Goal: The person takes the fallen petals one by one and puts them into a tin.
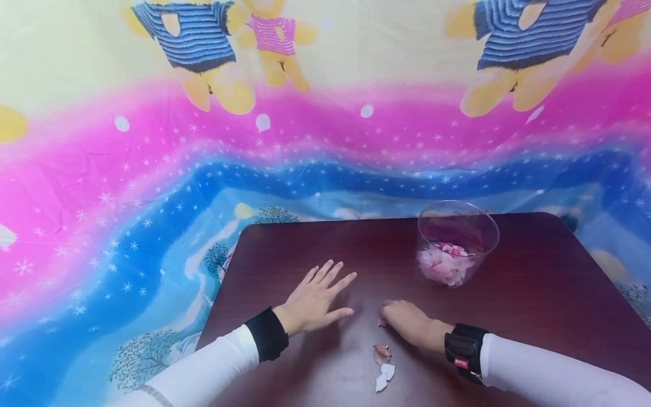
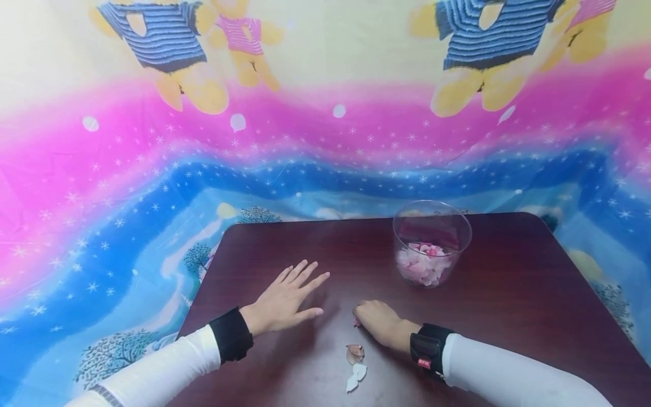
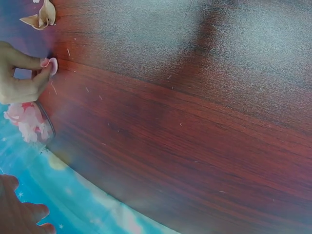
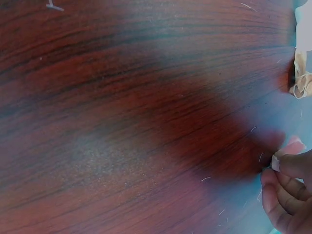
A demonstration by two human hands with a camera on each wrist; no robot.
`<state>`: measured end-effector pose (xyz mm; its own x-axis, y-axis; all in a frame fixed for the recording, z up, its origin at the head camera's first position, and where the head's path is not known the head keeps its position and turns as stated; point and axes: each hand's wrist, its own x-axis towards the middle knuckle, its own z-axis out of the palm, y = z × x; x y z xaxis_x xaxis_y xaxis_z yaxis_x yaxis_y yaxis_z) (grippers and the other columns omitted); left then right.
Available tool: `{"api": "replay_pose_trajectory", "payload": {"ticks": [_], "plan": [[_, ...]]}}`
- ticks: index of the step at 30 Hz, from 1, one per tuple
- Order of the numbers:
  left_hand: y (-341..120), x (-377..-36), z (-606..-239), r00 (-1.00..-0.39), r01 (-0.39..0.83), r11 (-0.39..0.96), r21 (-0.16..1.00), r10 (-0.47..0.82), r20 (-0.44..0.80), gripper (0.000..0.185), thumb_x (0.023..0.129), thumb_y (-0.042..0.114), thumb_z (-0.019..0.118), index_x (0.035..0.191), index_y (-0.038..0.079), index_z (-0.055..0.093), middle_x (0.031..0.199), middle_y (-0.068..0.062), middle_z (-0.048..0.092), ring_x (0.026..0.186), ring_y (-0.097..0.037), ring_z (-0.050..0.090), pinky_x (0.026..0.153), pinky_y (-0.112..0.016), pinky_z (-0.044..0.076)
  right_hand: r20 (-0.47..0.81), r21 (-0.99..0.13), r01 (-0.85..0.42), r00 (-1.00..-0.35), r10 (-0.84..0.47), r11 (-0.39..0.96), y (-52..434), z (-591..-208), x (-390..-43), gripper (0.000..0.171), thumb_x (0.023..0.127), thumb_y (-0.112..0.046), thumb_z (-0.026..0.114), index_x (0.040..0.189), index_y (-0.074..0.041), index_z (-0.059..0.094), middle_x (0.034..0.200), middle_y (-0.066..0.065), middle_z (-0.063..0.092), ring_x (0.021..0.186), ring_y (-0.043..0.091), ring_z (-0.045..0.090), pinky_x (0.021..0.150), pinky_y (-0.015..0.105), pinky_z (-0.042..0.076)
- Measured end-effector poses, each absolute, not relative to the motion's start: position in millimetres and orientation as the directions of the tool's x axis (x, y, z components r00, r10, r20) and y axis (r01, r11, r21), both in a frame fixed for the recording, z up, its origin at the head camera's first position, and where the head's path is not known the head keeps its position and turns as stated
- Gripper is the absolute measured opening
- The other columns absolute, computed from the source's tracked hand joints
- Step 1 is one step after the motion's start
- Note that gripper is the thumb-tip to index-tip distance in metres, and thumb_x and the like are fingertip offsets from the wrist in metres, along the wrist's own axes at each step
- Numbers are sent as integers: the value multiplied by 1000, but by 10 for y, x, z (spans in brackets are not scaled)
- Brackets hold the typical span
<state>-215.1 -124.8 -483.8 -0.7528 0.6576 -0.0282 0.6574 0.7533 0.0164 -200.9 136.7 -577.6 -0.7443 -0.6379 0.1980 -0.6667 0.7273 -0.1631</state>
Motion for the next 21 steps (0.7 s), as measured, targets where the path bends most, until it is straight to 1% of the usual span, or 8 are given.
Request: {"api": "replay_pose_trajectory", "payload": {"ticks": [9, 16, 18, 21], "plan": [[-1237, -2154, -4843, -749, 662, 749, 23, 662, -24, 76, 98, 69, 40, 163, 34, 19, 170, -6, 22, 159, -28, 17, 126, -54, 22, 189, -173, -659, -751, -632, 732, 1355, -5778, -2009, 13, 83, -6, 75, 77, -18, 72, 74, -6, 65, 68, 10, 65, 60, 25, 51], [-1210, -2137, -4837, -748, 662, 749, 19, 662, -47, 76, 98, 70, 39, 163, 36, 16, 171, -5, 21, 160, -27, 15, 126, -52, 23, 191, -159, -647, -761, -619, 746, 1356, -5771, -1992, 16, 84, -4, 74, 74, -15, 68, 72, -4, 61, 66, 11, 62, 58, 26, 50], [-1212, -2130, -4831, -746, 664, 748, 19, 664, -44, 76, 98, 70, 40, 163, 36, 17, 170, -6, 22, 159, -28, 16, 126, -52, 24, 186, -153, -642, -766, -616, 752, 1351, -5783, -1989, 15, 86, -5, 73, 75, -15, 68, 72, -4, 61, 66, 12, 63, 59, 27, 50], [-1218, -2122, -4829, -739, 672, 740, 22, 673, -31, 76, 98, 69, 41, 162, 34, 19, 170, -7, 24, 158, -29, 19, 125, -53, 26, 191, -132, -647, -760, -621, 751, 1345, -5799, -1986, 14, 86, -6, 74, 75, -15, 69, 72, -3, 61, 67, 13, 64, 60, 28, 52]]}}
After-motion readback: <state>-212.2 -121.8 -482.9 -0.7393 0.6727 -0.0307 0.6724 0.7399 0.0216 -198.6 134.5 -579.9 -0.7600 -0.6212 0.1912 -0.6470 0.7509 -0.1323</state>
